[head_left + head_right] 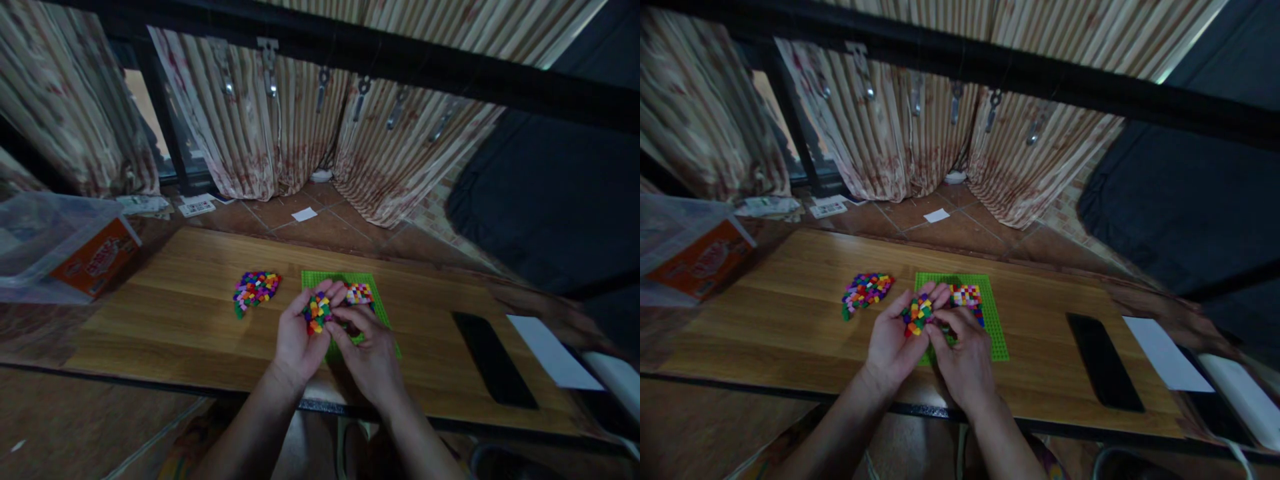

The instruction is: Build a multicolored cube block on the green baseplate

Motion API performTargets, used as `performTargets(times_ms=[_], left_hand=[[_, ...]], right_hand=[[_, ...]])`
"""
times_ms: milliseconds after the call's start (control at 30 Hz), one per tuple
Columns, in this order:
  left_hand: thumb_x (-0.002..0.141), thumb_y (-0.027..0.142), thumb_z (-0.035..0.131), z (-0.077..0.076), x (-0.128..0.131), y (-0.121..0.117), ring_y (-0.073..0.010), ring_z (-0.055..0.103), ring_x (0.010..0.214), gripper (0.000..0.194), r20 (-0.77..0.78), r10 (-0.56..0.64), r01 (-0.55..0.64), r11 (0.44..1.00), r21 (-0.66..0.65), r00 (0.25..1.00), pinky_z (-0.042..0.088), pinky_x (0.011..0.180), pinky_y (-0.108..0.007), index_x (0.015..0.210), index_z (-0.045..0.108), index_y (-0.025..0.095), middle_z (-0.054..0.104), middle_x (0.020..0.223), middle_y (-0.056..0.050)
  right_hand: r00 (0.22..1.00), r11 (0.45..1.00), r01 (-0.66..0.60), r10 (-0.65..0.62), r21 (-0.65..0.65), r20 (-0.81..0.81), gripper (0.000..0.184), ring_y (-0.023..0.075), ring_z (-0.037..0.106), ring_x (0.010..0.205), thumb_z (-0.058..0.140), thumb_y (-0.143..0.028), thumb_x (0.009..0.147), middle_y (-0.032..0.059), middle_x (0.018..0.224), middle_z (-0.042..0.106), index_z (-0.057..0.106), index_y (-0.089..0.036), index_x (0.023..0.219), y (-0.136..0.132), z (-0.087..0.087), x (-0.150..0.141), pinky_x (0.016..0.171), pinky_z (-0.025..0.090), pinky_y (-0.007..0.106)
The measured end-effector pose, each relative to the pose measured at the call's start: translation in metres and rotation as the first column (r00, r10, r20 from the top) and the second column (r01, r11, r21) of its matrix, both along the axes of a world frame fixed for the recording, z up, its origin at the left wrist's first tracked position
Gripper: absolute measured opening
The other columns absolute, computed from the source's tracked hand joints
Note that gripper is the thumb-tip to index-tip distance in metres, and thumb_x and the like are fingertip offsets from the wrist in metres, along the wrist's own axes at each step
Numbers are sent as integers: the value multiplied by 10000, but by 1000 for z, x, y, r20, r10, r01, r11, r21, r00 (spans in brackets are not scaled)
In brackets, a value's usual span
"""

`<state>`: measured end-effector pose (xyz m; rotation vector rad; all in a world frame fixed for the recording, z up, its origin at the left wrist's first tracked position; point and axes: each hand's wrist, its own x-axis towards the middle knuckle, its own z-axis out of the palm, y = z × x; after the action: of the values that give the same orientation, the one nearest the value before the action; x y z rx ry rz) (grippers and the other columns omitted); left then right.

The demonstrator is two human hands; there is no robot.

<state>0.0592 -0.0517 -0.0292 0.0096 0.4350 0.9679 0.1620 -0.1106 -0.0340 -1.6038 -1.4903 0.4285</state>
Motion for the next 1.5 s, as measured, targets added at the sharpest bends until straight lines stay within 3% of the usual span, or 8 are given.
performTargets(times_ms=[133,333,633,833,967,1233,1333,1500], left_hand=[[875,218,488,-1,2,-2,-250,623,1106,275,-13,6,-6,1000,-8,1000,457,1021,-337,969,663,28,658,1149,-196],[868,210,494,2,3,-3,-253,633,1093,269,-16,2,-2,1000,-27,1000,481,992,-332,971,661,27,664,1139,-203],[863,197,495,2,3,-1,-258,651,1064,263,6,20,-19,998,-66,1000,532,915,-340,1001,653,38,669,1129,-203],[878,195,468,5,4,-3,-271,636,1091,266,0,33,-33,998,-59,999,504,968,-371,955,661,28,683,1083,-207],[888,197,451,6,4,-3,-263,624,1112,275,8,21,-21,999,-43,1000,486,994,-371,948,667,36,684,1084,-192],[877,204,482,3,2,-2,-244,633,1094,256,4,0,0,998,-57,1000,511,948,-329,971,662,49,672,1124,-182],[865,206,502,2,0,-1,-237,651,1054,246,-8,5,-5,998,-66,1000,527,910,-317,970,664,53,675,1115,-184],[857,210,512,2,-4,3,-245,681,963,221,-82,80,-87,992,-96,993,551,848,-352,890,670,60,695,1030,-187]], right_hand=[[998,998,51,-49,-34,47,79,156,593,756,646,-251,818,13,863,652,691,-218,873,2,0,-3,701,472,283],[996,1000,21,-20,-11,88,108,158,606,790,575,-220,849,18,875,652,682,-213,857,1,1,-5,737,462,286],[981,993,112,-103,44,-164,80,142,646,714,618,-275,825,-13,797,702,673,-224,852,1,-3,3,687,486,262],[995,996,67,-62,64,-73,46,137,616,706,618,-200,801,-7,786,659,652,-211,772,6,-6,-2,685,481,266],[991,996,55,-46,74,-123,92,132,600,714,628,-168,783,-13,824,648,664,-226,844,7,-6,-1,675,478,262],[988,999,5,3,52,-154,93,158,627,859,603,-250,846,12,921,671,687,-236,883,6,-4,2,776,484,298],[954,997,61,-42,55,-296,113,159,644,803,621,-316,837,9,877,693,688,-233,875,7,-5,6,735,502,301],[803,967,253,-190,34,-564,180,141,632,636,753,-318,687,1,740,712,719,-210,826,7,1,30,610,522,282]])
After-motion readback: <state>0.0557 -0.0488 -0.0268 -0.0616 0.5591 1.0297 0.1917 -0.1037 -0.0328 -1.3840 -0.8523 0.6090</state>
